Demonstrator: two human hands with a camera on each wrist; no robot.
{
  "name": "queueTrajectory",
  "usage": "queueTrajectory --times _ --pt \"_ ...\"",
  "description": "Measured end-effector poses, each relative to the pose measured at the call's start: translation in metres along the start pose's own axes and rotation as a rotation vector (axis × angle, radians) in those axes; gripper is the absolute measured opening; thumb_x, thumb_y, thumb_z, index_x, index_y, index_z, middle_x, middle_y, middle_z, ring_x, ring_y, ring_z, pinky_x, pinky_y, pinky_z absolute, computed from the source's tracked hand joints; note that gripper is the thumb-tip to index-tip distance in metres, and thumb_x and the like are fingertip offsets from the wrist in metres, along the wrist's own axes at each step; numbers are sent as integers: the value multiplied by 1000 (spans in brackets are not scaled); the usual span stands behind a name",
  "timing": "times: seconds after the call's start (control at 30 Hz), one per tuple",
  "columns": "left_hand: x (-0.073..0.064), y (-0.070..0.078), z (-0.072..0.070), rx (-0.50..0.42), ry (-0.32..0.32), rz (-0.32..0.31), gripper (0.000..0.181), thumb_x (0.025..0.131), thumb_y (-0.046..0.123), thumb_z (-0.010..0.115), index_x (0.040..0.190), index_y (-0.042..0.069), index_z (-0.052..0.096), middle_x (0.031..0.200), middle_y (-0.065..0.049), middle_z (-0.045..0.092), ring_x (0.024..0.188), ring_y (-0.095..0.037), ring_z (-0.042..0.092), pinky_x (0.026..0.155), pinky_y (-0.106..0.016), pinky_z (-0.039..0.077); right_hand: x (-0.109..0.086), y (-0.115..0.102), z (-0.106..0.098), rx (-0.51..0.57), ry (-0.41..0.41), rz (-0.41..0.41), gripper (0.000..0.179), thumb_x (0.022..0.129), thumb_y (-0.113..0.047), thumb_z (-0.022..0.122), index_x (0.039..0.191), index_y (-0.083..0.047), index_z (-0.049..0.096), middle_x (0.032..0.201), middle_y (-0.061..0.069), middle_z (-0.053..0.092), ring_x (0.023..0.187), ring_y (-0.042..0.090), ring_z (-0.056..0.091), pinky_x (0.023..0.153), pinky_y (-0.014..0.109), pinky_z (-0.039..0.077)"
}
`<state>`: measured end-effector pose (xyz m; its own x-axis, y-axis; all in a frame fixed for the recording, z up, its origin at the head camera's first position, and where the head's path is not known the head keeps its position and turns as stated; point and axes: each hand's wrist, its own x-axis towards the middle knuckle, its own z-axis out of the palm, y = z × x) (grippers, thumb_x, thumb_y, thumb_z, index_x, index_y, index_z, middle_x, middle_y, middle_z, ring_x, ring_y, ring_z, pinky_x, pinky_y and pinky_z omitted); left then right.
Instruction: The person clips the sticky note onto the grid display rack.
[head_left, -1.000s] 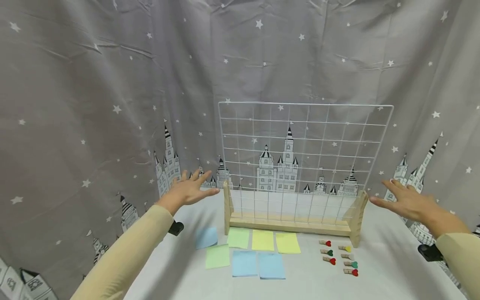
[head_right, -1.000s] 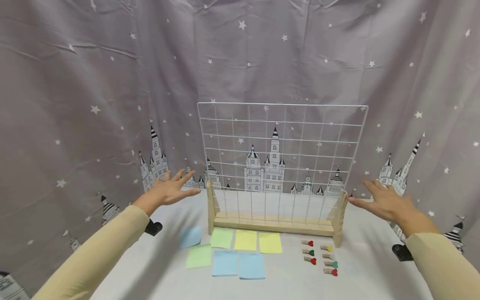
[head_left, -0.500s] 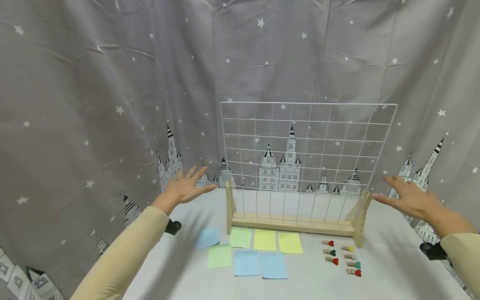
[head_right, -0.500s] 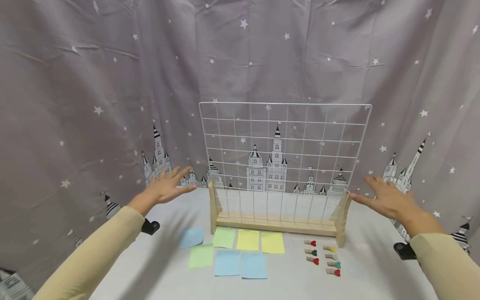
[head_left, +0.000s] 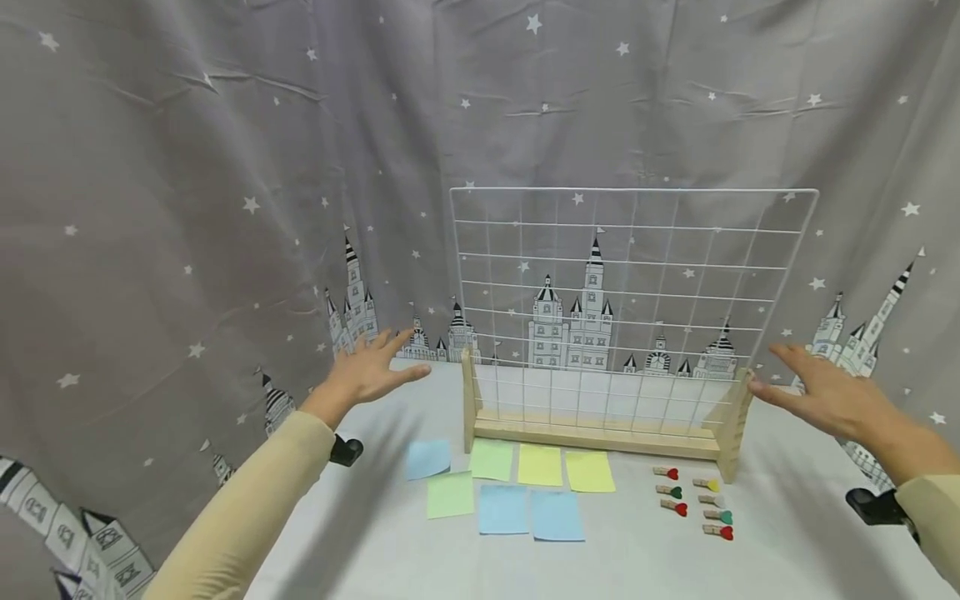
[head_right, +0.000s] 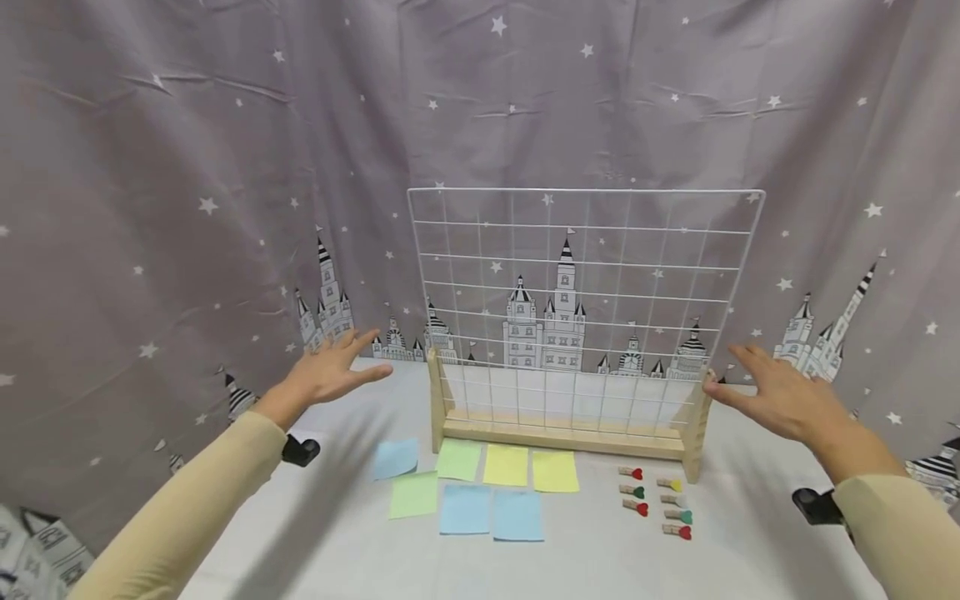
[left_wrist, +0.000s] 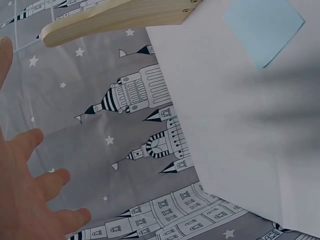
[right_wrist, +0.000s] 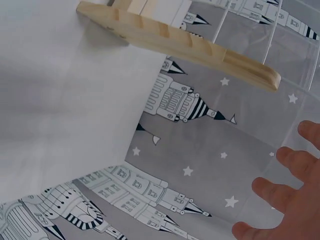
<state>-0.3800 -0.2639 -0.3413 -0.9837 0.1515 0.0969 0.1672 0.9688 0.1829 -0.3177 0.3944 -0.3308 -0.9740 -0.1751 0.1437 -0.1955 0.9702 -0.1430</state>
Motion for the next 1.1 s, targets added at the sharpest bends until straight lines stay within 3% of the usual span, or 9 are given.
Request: queueTrajectory --times 0.47,0.63,0.87,1.1 --pt "-14 -2 23 9 1 21 102 85 91 40 164 28 27 166 -17 34 149 -56 28 110 -83 19 -12 -7 15 70 69 -10 92 102 -61 49 160 3 20 155 42 31 132 69 35 94 85 32" --pt "-20 -6 32 -4 18 35 102 85 91 41 163 26 32 163 -15 41 145 -49 42 106 -81 30 -15 -9 23 87 84 -1 91 101 -61 51 160 2 23 154 42 32 131 68 36 94 84 34" --pt "-21 -11 41 -26 28 19 101 84 91 44 160 23 38 160 -12 47 143 -43 47 101 -74 42 -18 -10 29 77 102 35 90 100 -63 51 161 -3 25 150 43 38 125 70 43 83 79 43" --pt "-26 -12 48 -54 7 8 96 86 85 50 158 24 40 157 -17 50 141 -44 50 99 -75 43 -22 -12 35 79 138 48 85 100 -60 54 155 2 34 141 46 45 116 70 51 77 75 48"
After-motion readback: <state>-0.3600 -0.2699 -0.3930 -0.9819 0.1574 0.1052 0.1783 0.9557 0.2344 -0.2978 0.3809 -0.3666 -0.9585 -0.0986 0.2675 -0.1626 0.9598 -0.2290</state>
